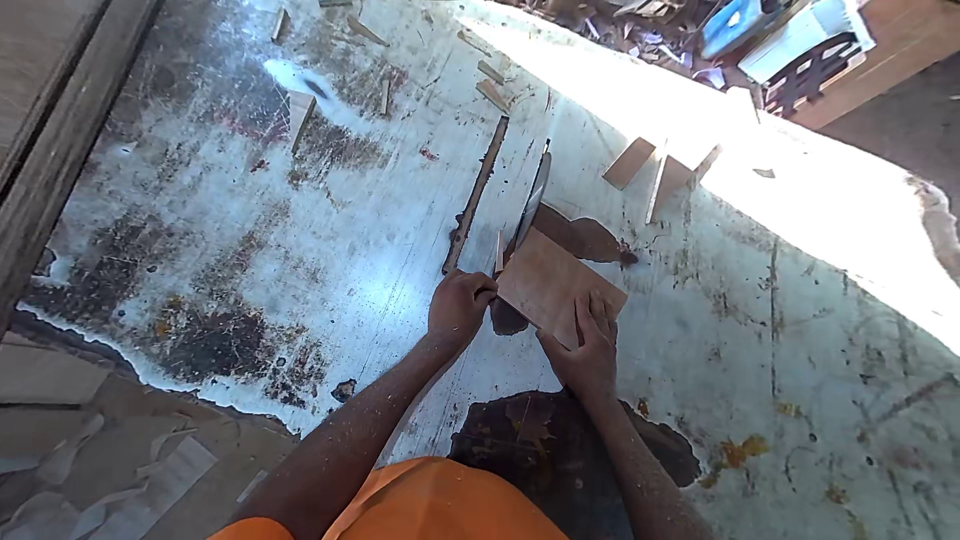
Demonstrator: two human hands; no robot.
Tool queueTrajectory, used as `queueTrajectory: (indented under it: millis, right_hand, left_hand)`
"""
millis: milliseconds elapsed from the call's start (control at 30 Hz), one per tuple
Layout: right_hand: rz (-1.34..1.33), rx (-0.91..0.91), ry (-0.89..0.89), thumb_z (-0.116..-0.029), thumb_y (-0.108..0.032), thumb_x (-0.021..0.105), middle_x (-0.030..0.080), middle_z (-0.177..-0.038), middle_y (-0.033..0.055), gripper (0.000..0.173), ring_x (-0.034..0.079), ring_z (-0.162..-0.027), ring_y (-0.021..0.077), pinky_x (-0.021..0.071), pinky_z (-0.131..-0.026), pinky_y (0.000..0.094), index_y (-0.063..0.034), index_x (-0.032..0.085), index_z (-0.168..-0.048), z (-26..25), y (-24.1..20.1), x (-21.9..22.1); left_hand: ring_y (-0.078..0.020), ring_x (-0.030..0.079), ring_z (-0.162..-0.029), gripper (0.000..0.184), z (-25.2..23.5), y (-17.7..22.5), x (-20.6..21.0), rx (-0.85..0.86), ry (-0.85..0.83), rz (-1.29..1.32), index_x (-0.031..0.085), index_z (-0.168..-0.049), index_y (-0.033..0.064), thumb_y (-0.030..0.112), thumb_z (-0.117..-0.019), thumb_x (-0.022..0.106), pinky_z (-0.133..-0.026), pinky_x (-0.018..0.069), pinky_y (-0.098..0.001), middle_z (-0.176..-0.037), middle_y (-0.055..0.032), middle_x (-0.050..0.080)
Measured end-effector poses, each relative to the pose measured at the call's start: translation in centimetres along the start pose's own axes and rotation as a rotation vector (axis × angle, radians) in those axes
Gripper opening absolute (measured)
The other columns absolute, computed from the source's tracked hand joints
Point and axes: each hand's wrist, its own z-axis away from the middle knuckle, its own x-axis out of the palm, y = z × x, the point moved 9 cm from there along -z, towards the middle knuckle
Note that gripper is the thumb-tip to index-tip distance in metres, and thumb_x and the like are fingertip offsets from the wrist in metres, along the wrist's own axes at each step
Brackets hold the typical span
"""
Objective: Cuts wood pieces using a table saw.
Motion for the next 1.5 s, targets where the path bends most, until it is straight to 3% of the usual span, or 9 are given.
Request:
queueTrajectory:
  millis: [267,600,800,1167,1333,1500]
  right_hand:
    - [0.019,0.071,0.023,-0.0797,-0.076,0.064,0.025,-0.17,0.0034,0.102,0.016,-0.159,0.0253,0.0134,-0.128,0.0567,-0.0158,0.041,-0.158,-0.3,-0.5,0.7]
    - [0.006,0.062,0.049,-0.0847,-0.069,0.064,0.025,-0.17,0.008,0.098,0.015,-0.159,0.0289,0.0132,-0.127,0.0607,-0.0127,0.037,-0.16,0.3,-1.8,0.7]
    - [0.015,0.073,0.05,-0.0852,-0.066,0.064,0.025,-0.17,0.0085,0.095,0.016,-0.159,0.0294,0.0138,-0.126,0.0615,-0.0105,0.039,-0.159,0.8,-2.0,0.9]
    - [0.047,0.109,0.032,-0.0862,-0.065,0.067,0.023,-0.17,0.0102,0.095,0.014,-0.159,0.0306,0.0116,-0.126,0.06,-0.0107,0.039,-0.158,-4.7,-1.2,1.2]
    - [0.064,0.108,0.049,-0.085,-0.069,0.066,0.025,-0.17,0.0098,0.096,0.016,-0.158,0.0315,0.0141,-0.126,0.0603,-0.0123,0.041,-0.158,-7.2,-0.4,1.2]
    - [0.085,0.058,0.058,-0.0871,-0.07,0.06,0.027,-0.168,0.0132,0.095,0.019,-0.157,0.0338,0.017,-0.125,0.0624,-0.009,0.042,-0.157,-5.5,-0.4,0.3]
  left_hand:
    - [-0.0112,0.066,-0.098,0.01,-1.9,-0.3,0.0,-0.005,-0.03,-0.006,0.078,-0.102,0.0248,0.027,-0.0966,0.07,-0.088,0.0553,-0.0356,-0.095,0.0075,0.074]
    - [-0.0163,0.066,-0.109,0.018,-2.9,0.1,-0.1,0.153,-0.051,-0.089,0.079,-0.112,0.0251,0.028,-0.0993,0.067,-0.097,0.0543,-0.0363,-0.105,0.0034,0.075]
    - [-0.0149,0.066,-0.106,0.015,-3.2,0.0,-0.3,0.195,-0.048,-0.112,0.08,-0.108,0.0243,0.026,-0.0977,0.069,-0.095,0.054,-0.0334,-0.101,0.0031,0.075]
    - [-0.019,0.065,-0.111,0.019,-8.8,1.3,1.1,0.309,-0.091,-0.232,0.078,-0.107,0.0206,0.026,-0.1021,0.061,-0.1,0.0523,-0.0358,-0.104,0.0002,0.074]
    - [-0.0217,0.063,-0.113,0.018,-11.7,0.2,0.7,0.202,-0.029,-0.269,0.076,-0.106,0.0184,0.022,-0.1019,0.058,-0.097,0.0544,-0.0394,-0.106,-0.002,0.072]
    - [-0.0233,0.065,-0.109,0.017,-12.0,-4.1,-5.6,-0.054,0.21,-0.106,0.077,-0.106,0.0156,0.021,-0.0981,0.064,-0.098,0.053,-0.0403,-0.104,-0.0042,0.074]
